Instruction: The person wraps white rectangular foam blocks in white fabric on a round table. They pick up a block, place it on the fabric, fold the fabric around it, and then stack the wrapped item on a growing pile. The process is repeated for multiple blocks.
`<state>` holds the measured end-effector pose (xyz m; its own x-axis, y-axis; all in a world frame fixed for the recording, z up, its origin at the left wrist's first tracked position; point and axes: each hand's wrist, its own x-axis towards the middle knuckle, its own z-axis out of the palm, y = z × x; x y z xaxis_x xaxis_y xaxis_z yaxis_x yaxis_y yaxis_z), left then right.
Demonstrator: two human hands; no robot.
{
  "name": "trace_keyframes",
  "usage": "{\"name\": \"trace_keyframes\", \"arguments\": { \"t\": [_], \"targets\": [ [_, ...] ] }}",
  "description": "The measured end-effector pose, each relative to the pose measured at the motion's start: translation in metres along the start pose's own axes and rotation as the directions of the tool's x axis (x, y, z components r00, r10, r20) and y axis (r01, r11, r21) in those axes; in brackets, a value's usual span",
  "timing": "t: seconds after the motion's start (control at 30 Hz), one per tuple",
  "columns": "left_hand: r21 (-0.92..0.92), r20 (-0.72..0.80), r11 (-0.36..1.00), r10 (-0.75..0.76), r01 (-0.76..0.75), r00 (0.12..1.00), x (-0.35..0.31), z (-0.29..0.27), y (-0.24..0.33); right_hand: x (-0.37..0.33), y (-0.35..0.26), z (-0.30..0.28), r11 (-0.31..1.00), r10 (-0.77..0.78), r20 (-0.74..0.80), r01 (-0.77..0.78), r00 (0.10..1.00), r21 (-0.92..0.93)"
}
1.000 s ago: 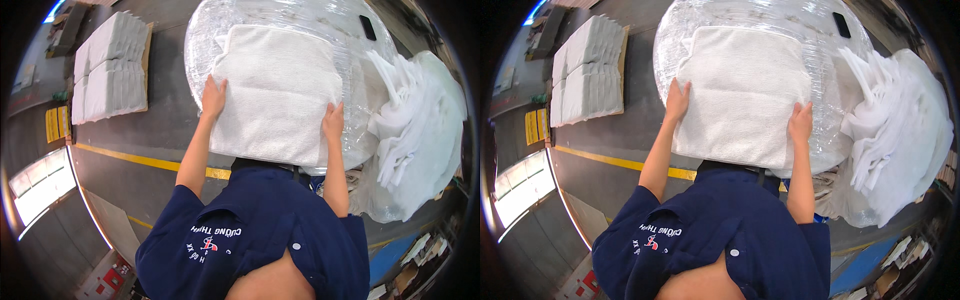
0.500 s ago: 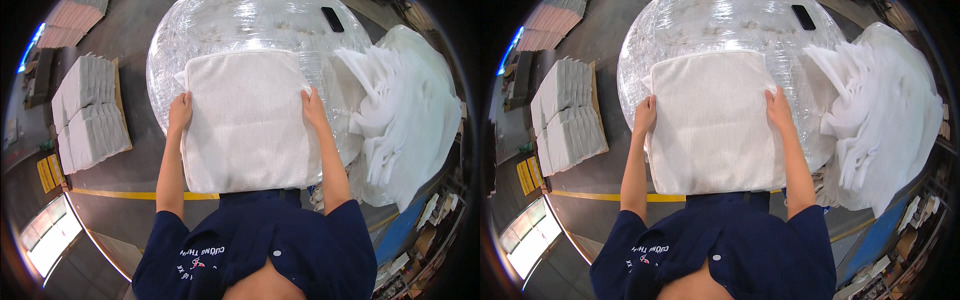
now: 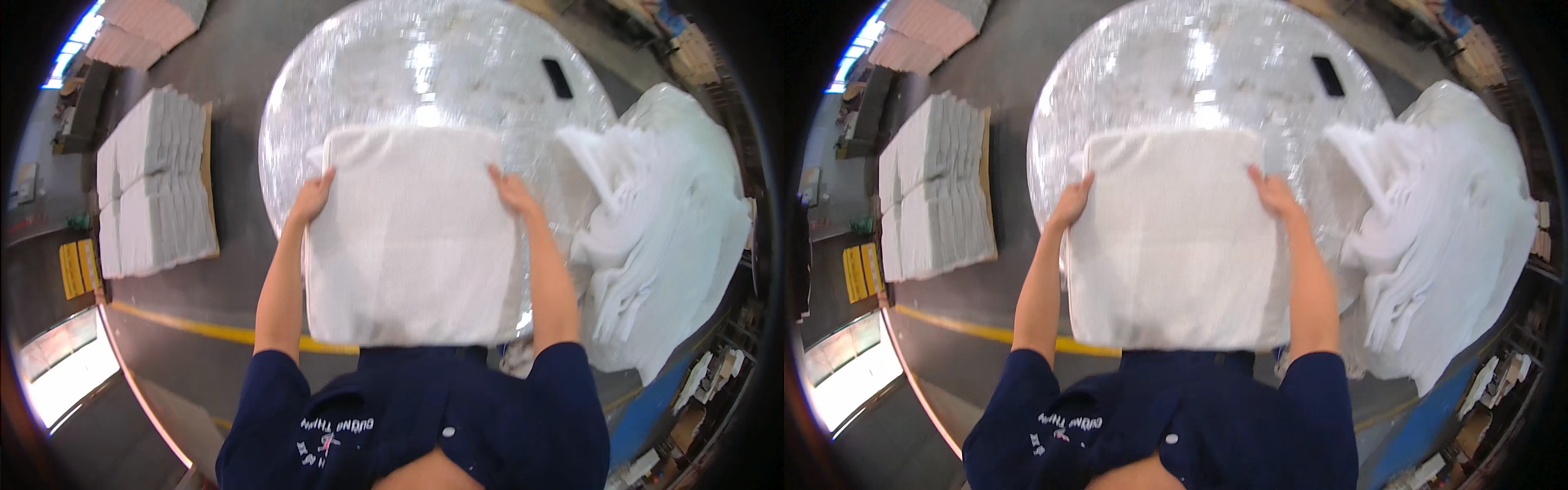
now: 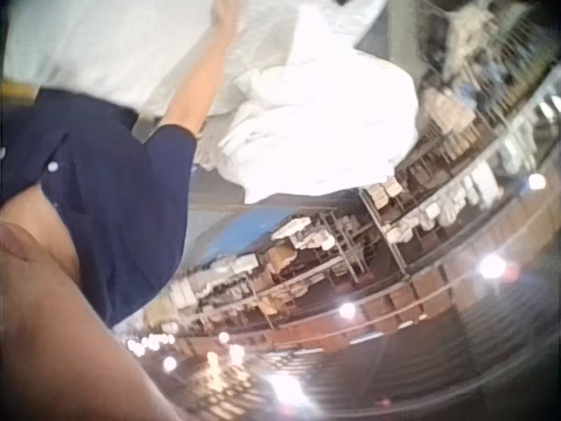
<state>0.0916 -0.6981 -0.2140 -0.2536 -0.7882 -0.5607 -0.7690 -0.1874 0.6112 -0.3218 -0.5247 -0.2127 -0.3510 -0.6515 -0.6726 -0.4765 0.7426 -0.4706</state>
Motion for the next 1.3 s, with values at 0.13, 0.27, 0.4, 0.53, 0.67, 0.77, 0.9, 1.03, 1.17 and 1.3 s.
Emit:
{"name": "trace_keyframes", "arguments": {
  "t": [0.13,0.27,0.4,0.53,0.67,0.77,0.9,1.03,1.17,1.3],
  "targets": [
    [-0.008,0.012,1.0,-0.001,0.001,1.0,0.005,-0.01,-0.007,-0.007,-0.002,0.002,0.985,-0.164,-0.092,0.168,0.982,0.033],
    [0.326,-0.518,0.936,0.294,-0.133,0.803,-0.023,0.01,-0.006,-0.039,0.002,0.026,0.925,-0.342,-0.524,0.179,0.78,-0.336],
    [0.302,-0.161,0.893,0.393,-0.334,0.905,-0.033,0.006,0.01,-0.047,0.004,0.031,0.909,-0.359,-0.492,0.177,0.793,-0.378],
    [0.238,-0.191,0.932,0.322,-0.275,0.927,-0.039,0.005,0.007,-0.045,-0.01,0.041,0.955,-0.254,-0.498,0.135,0.829,-0.263],
    [0.025,-0.103,0.987,0.162,-0.16,0.981,-0.042,-0.017,0.002,-0.04,0.004,0.021,0.974,-0.208,-0.464,0.228,0.861,-0.013],
    [-0.003,-0.114,0.996,0.09,-0.091,0.989,-0.05,-0.023,-0.012,-0.037,0.029,0.021,0.973,-0.193,-0.482,0.229,0.855,0.017],
    [-0.482,-0.039,0.872,-0.12,0.086,0.992,-0.056,-0.008,-0.021,-0.03,0.066,0.026,0.934,0.0,-0.437,0.156,0.899,0.321],
    [-0.463,0.008,0.879,-0.126,0.115,0.992,-0.057,-0.013,-0.025,-0.023,0.064,0.029,0.843,0.16,-0.269,0.01,0.95,0.537],
    [-0.48,0.065,0.849,-0.217,0.221,0.974,-0.05,-0.018,-0.021,-0.026,0.067,0.026,0.555,0.169,-0.069,-0.037,0.983,0.831],
    [-0.573,0.125,0.782,-0.214,0.246,0.969,-0.041,-0.026,-0.021,-0.017,0.067,0.021,0.514,0.171,0.046,-0.129,0.984,0.848]
  ]
}}
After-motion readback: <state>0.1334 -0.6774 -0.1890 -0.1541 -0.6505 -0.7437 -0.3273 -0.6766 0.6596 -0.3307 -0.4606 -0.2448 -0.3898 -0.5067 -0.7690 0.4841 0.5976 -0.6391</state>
